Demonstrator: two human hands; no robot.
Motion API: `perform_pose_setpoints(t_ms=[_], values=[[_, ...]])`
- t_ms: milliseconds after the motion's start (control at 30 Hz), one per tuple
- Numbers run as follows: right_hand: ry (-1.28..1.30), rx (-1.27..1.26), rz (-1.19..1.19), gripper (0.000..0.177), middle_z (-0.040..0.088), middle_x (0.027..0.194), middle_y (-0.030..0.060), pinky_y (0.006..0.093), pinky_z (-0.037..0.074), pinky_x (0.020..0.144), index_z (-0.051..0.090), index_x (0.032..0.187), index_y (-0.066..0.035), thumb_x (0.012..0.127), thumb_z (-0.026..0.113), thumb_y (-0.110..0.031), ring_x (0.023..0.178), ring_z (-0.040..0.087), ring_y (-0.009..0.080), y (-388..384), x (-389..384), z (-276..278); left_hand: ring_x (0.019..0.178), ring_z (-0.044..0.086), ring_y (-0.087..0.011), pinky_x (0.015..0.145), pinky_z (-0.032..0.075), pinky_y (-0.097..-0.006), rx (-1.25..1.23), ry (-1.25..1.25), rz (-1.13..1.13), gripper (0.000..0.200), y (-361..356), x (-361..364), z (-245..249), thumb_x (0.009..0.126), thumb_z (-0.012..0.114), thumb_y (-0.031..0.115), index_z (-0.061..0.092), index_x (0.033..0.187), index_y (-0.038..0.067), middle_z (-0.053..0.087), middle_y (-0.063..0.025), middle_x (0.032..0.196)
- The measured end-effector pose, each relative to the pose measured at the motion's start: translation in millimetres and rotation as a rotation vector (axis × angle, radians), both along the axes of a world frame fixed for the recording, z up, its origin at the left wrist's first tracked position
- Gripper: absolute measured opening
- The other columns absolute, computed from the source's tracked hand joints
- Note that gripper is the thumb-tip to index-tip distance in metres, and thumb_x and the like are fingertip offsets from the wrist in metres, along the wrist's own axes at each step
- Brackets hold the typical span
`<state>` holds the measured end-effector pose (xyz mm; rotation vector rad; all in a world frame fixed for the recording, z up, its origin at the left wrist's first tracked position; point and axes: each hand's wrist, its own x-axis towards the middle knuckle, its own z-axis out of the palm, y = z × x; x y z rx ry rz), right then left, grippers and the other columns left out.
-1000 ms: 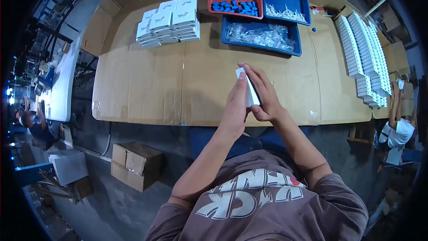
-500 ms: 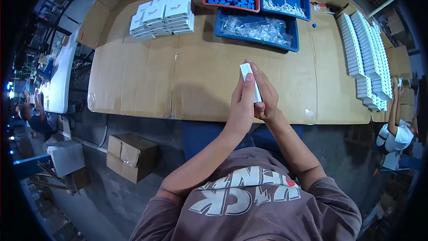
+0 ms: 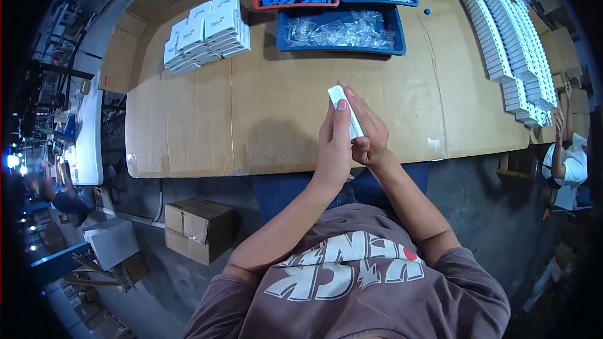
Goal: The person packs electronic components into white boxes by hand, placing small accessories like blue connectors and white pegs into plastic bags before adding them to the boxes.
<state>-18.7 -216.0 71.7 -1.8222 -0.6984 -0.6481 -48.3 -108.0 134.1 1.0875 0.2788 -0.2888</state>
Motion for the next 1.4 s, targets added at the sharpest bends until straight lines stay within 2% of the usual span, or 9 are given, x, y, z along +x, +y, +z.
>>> perform_pose_setpoints(t_ms=[167,267,467,667,733,867,1033,1200,1400], values=[[-0.023,-0.006,0.030,0.078,0.058,0.135,0.0368,0.0481,0.050,0.104,0.048,0.141,0.016,0.110,0.025,-0.051,0.124,0.060,0.0496,9.8,0.6,-3.4,0.093,0.059,-0.0066,0.066,0.054,-0.0196,-0.009,-0.077,0.016,0.056,9.7,-1.1,-18.5,0.111,0.038,0.044,0.042,0.150,0.003,0.058,-0.0048,0.113],[-0.042,-0.040,-0.022,0.083,0.062,0.129,0.0351,0.0451,0.056,0.097,0.054,0.137,0.015,0.109,0.017,-0.055,0.119,0.065,0.0465,19.8,2.2,-0.2,0.097,0.058,-0.0075,0.068,0.054,-0.0196,0.024,-0.065,0.016,0.056,18.6,-2.7,-21.2,0.111,0.038,0.044,0.041,0.151,0.004,0.058,-0.0056,0.115],[-0.017,-0.043,0.069,0.077,0.058,0.134,0.0359,0.0469,0.052,0.101,0.048,0.141,0.015,0.110,0.024,-0.050,0.123,0.061,0.0495,30.2,1.8,-4.2,0.102,0.060,-0.0089,0.069,0.055,-0.0186,-0.066,-0.020,0.084,0.058,28.5,-5.8,-15.4,0.111,0.038,0.044,0.038,0.153,0.003,0.056,-0.0071,0.122],[0.091,0.026,0.151,0.078,0.055,0.139,0.0355,0.0479,0.048,0.106,0.048,0.143,0.014,0.109,0.026,-0.053,0.127,0.059,0.0479,42.1,0.2,-3.8,0.123,0.055,-0.0160,0.099,0.051,-0.0285,-0.143,-0.035,0.086,0.062,40.2,-8.3,-25.3,0.112,0.038,0.041,0.028,0.160,0.003,0.049,-0.0105,0.141],[0.118,0.082,0.209,0.074,0.054,0.143,0.0332,0.0471,0.046,0.108,0.049,0.143,0.011,0.108,0.035,-0.051,0.131,0.056,0.0455,44.6,2.0,3.0,0.118,0.055,-0.0143,0.099,0.048,-0.0301,-0.057,-0.110,0.126,0.061,44.4,-6.4,-36.1,0.111,0.040,0.043,0.032,0.158,0.006,0.052,-0.0077,0.137],[0.304,0.106,0.173,0.064,0.052,0.148,0.0275,0.0445,0.043,0.111,0.053,0.142,0.006,0.101,0.058,-0.044,0.137,0.052,0.0407,48.0,-3.3,15.0,0.124,0.051,-0.0150,0.101,0.046,-0.0290,-0.018,-0.181,0.119,0.064,54.0,-1.5,-20.4,0.112,0.040,0.035,0.015,0.165,0.010,0.045,-0.0079,0.145],[0.398,0.056,0.136,0.045,0.057,0.146,0.0215,0.0417,0.047,0.107,0.059,0.140,0.000,0.097,0.066,-0.013,0.132,0.058,0.0363,46.6,-13.9,22.7,0.100,0.050,-0.0081,0.087,0.044,-0.0250,0.119,-0.280,0.168,0.062,55.5,5.8,-26.7,0.111,0.043,0.039,0.023,0.164,0.013,0.051,-0.0019,0.122],[0.393,-0.033,0.115,0.046,0.060,0.141,0.0241,0.0406,0.053,0.100,0.055,0.142,0.002,0.098,0.061,-0.009,0.122,0.065,0.0391,32.4,-17.9,17.9,0.072,0.042,-0.0028,0.064,0.039,-0.0194,0.237,-0.332,0.161,0.063,47.2,8.0,-33.4,0.111,0.045,0.036,0.019,0.164,0.013,0.048,0.0038,0.096],[0.286,-0.048,0.091,0.047,0.058,0.141,0.0263,0.0415,0.055,0.096,0.051,0.144,0.006,0.099,0.057,-0.005,0.117,0.066,0.0411,16.5,-24.0,14.3,0.074,0.044,-0.0035,0.066,0.040,-0.0198,0.292,-0.398,0.119,0.062,30.9,2.4,-30.3,0.111,0.045,0.040,0.025,0.160,0.010,0.049,0.0022,0.100]])
